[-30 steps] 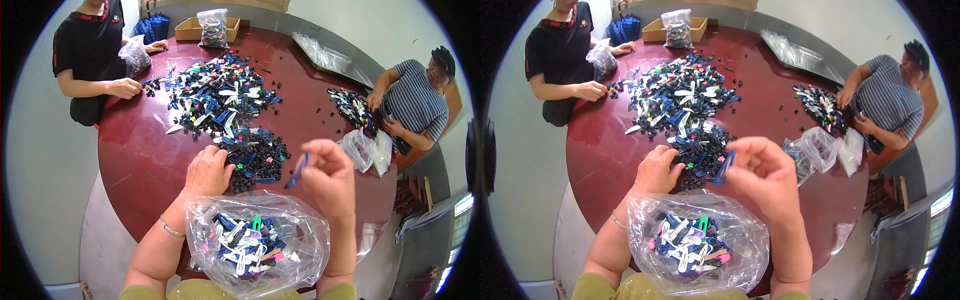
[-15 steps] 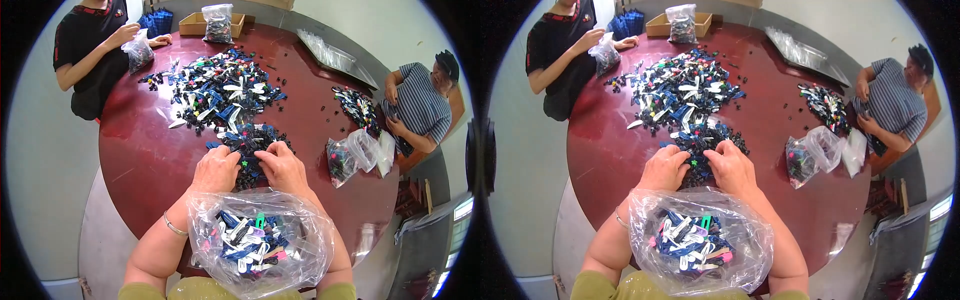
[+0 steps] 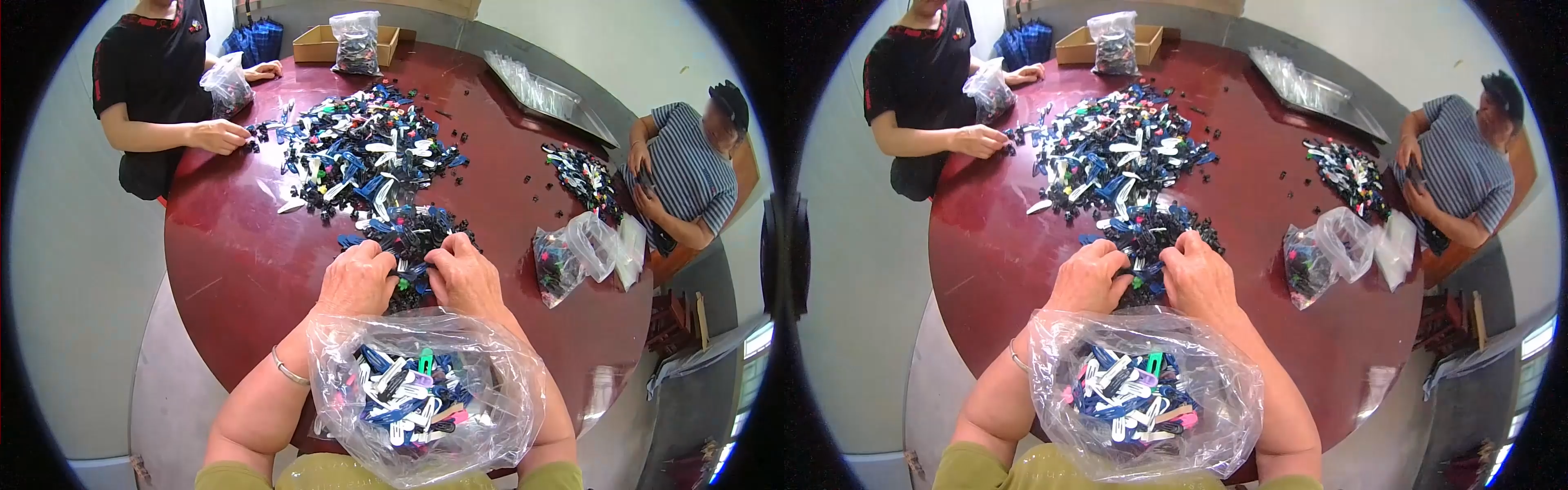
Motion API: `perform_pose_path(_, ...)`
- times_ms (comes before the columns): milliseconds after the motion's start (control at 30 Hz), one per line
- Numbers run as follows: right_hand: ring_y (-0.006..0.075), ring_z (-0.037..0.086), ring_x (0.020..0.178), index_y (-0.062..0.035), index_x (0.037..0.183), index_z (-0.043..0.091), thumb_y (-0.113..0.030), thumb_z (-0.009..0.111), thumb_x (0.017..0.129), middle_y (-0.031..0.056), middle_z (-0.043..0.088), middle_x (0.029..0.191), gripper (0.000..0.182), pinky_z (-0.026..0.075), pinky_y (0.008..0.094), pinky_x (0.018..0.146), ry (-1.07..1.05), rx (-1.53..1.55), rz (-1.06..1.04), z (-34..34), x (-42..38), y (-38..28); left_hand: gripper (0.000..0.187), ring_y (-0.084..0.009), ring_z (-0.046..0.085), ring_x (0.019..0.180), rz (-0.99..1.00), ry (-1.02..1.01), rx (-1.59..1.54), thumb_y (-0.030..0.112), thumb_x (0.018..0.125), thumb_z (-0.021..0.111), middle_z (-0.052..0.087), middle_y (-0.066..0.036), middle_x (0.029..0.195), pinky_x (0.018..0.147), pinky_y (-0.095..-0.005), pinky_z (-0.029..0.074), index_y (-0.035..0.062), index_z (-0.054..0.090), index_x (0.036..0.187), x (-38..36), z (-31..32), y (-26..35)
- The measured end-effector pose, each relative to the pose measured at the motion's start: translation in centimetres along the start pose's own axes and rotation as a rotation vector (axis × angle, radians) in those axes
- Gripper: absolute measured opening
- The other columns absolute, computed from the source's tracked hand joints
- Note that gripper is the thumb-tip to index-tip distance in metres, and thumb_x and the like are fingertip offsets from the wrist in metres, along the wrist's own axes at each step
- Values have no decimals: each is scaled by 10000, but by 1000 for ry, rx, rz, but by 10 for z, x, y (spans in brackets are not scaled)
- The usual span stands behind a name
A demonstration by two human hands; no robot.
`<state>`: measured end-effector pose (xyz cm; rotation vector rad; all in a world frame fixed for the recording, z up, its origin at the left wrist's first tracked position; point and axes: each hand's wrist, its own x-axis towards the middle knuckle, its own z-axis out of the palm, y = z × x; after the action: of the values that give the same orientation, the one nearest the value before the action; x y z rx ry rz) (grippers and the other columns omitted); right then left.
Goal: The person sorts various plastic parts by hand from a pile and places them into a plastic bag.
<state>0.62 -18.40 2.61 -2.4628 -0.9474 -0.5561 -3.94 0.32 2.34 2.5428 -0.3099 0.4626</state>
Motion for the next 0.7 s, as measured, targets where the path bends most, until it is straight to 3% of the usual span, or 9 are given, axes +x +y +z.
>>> perform_pose_path(300,276,633,780,-60,864,643,-67,664,787,105,609,878,80,509,372,668,-92,336,272,-16,1,4,98,-320,610,857,0,71,6,76,769,665,595,-110,892,724,-412,503,53,599,838,1,2,-4)
perform_pose_path(400,187,641,748,-41,919,656,-55,667,818,77,655,826,102,504,301,664,-149,504,313,-18,0,10,87,-316,611,850,0,107,-14,73,778,651,596,-106,870,715,-412,501,58,592,840,2,3,-6)
perform_pose_path(500,95,611,745,-3,959,656,-36,652,858,40,668,832,106,486,237,664,-136,911,559,-38,4,1,85,-317,619,815,-6,151,-24,71,791,640,603,-110,827,687,-420,500,64,581,852,4,6,-9)
perform_pose_path(533,44,575,762,22,983,651,-17,638,878,6,655,856,113,466,196,651,-111,967,517,-52,6,-4,85,-320,625,794,-12,166,-31,68,800,637,610,-114,811,672,-420,500,63,576,860,4,6,-9)
perform_pose_path(600,73,588,743,25,953,665,13,664,836,41,662,850,118,459,208,624,-81,1019,535,-87,8,-18,86,-327,635,752,-30,192,-45,64,816,631,624,-121,780,641,-420,500,63,567,874,5,6,-9)
perform_pose_path(700,103,592,722,36,894,681,49,681,791,85,665,850,103,441,216,597,-96,1166,107,-116,4,-27,81,-337,644,693,-89,185,-149,59,839,624,637,-135,740,598,-413,497,58,562,890,5,0,-2)
